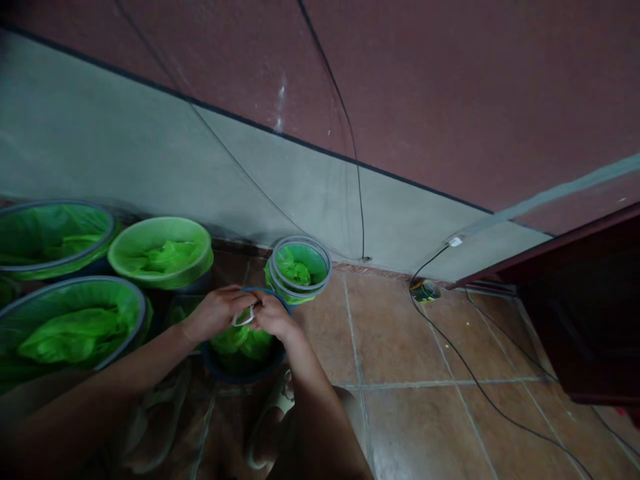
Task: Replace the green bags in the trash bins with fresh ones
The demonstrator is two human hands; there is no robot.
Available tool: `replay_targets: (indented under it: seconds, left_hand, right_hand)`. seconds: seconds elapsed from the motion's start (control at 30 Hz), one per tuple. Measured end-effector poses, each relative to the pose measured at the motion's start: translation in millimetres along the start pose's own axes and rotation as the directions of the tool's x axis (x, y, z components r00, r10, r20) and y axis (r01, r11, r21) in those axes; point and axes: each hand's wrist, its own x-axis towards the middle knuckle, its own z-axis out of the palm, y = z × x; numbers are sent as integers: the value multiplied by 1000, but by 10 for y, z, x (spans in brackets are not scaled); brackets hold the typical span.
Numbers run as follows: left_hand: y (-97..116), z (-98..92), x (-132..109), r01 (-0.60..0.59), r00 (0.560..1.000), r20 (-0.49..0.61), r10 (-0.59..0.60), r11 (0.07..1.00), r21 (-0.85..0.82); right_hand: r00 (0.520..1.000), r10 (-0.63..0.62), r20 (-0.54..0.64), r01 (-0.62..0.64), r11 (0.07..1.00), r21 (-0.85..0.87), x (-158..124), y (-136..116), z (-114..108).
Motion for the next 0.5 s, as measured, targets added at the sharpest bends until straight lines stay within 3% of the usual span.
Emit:
replay_targets:
  seconds: [0.07,0.2,0.27,0.37,0.5]
  left_hand:
    - [19,38,-16,-32,994,-106,37,998,54]
    - [43,60,-45,48,974,-225,-12,987,154]
    - [48,54,-45,93,978,-200,-58,981,172]
    - [51,36,-26,186,979,-115,-166,963,195]
    - [-8,11,-33,349,927,55,-372,905,243]
  right_hand:
    - [1000,3,-16,-2,997,75,-27,-45,9]
    - [997,4,-80,3,996,92,-30,-79,12]
    - [991,-21,-131,23,1000,7,-25,-84,5]
    - [967,-100,-235,30,959,-283,-48,-122,-18]
    - [922,-79,-378,-216,706,-674,-119,-179,-77]
